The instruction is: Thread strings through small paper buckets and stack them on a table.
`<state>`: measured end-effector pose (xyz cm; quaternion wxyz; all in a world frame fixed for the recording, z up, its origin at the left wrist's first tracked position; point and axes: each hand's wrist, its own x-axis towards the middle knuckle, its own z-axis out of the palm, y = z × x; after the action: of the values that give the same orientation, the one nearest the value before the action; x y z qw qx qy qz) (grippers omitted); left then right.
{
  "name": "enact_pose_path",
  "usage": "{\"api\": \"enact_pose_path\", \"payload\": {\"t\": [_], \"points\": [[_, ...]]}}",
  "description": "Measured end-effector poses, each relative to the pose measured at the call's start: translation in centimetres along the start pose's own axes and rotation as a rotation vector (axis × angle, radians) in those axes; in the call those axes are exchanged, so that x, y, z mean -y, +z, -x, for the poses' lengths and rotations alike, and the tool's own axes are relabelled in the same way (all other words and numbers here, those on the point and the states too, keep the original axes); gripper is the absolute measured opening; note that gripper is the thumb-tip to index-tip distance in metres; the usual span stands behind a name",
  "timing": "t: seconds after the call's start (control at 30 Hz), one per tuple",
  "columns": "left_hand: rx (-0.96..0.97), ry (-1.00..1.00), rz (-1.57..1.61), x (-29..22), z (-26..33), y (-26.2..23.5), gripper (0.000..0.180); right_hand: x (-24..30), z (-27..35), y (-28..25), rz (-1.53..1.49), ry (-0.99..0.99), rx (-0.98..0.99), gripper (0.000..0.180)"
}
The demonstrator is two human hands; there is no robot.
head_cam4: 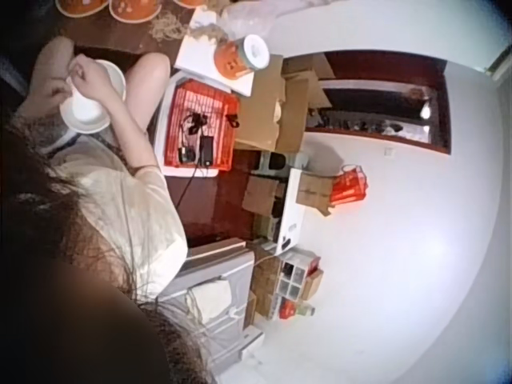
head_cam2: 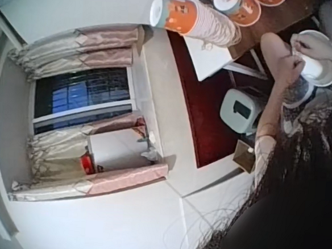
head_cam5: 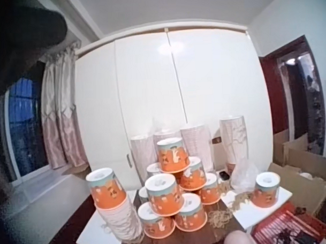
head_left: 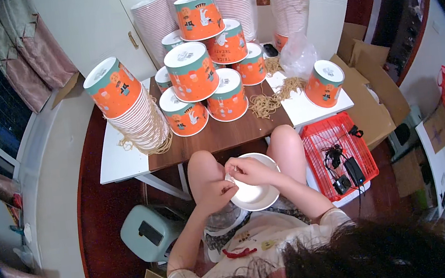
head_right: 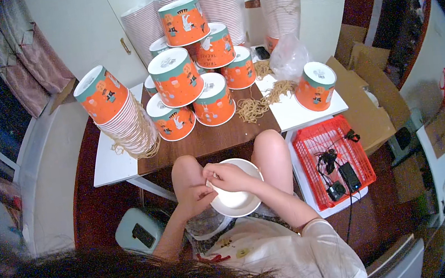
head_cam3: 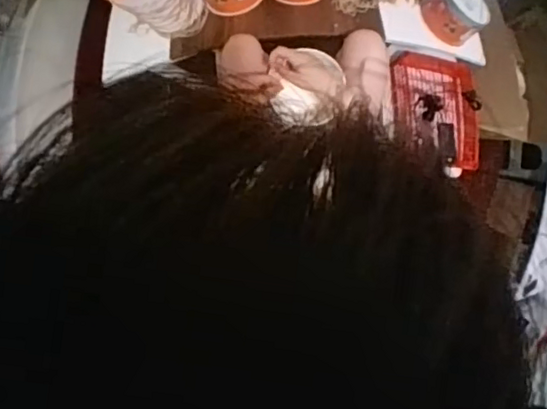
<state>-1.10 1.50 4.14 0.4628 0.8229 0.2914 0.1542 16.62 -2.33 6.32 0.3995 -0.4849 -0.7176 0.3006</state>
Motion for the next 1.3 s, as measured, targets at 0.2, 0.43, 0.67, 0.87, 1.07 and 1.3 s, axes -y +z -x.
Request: {"api": "enact_pose_path", "payload": {"t": [0.2,0.43,0.67,0.87,1.07,1.3], "points": [[-0.001,-0.153,0.241,-0.9,0.1,-0.4,0.011,-0.5,2.0,1.3,0.293,-0.058,-0.236,0.005],[0.103,-0.243,0.231,1.6,-0.3,0.1,0.021,-1.2,2.7,3.0,-0.019,0.155,-0.235,0.011],[0.065,-0.317,0.836,3.5,0.2,-0.2,0.015,-0.3,4.1,4.1,-0.102,0.138,-0.397,0.005],[0.110,-0.380,1.006,2.8,1.0,-1.0,0.013,1.5,5.9,7.3,0.330,-0.222,-0.261,0.010],[0.102,-0.246,0.427,2.9,1.3,-1.1,0.011,0.9,5.5,7.7,0.308,-0.126,-0.151,0.009],[-0.062,-0.127,0.434,3.3,1.1,-0.3,0.017,-0.6,4.0,5.9,0.018,0.187,-0.266,0.012]]}}
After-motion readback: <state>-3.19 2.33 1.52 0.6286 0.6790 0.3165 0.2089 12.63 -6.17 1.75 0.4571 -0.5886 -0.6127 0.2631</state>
